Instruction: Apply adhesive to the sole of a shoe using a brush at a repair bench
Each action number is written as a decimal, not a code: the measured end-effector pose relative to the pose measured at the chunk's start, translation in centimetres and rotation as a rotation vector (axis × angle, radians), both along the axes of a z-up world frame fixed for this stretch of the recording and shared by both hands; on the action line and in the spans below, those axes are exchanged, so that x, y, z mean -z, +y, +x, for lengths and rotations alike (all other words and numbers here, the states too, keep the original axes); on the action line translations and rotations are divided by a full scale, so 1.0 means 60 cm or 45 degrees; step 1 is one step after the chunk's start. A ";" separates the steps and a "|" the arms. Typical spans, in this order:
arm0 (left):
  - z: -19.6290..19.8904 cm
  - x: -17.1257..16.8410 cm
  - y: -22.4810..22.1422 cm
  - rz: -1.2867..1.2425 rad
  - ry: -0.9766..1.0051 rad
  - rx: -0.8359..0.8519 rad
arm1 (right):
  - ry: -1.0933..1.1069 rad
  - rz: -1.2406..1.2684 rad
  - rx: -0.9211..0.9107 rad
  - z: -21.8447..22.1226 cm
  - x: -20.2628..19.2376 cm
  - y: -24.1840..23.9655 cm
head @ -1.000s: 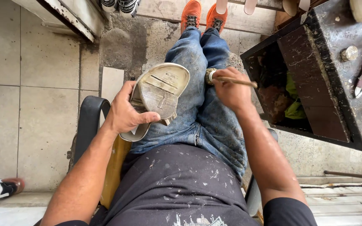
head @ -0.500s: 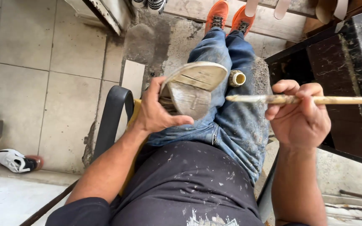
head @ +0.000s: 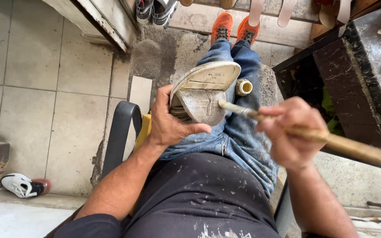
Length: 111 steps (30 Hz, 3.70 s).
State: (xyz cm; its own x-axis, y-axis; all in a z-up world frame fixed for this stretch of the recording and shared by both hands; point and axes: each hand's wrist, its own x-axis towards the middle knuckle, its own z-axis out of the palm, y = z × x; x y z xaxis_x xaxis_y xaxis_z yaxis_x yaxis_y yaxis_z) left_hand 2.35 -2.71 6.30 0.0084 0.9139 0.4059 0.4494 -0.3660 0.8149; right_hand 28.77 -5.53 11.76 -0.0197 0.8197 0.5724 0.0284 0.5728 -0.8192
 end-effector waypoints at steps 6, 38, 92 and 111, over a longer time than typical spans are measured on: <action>0.009 0.012 -0.001 -0.024 0.018 -0.077 | -0.048 0.001 0.028 -0.007 -0.003 -0.002; -0.054 0.066 0.004 -0.275 -0.263 -0.089 | -0.871 -0.262 0.385 0.087 0.322 0.145; -0.015 0.064 0.126 -1.233 0.315 0.927 | 0.383 -0.481 -0.102 0.014 0.188 0.030; 0.028 0.106 -0.023 -0.115 0.286 0.405 | 0.485 -0.552 0.033 -0.014 0.247 -0.029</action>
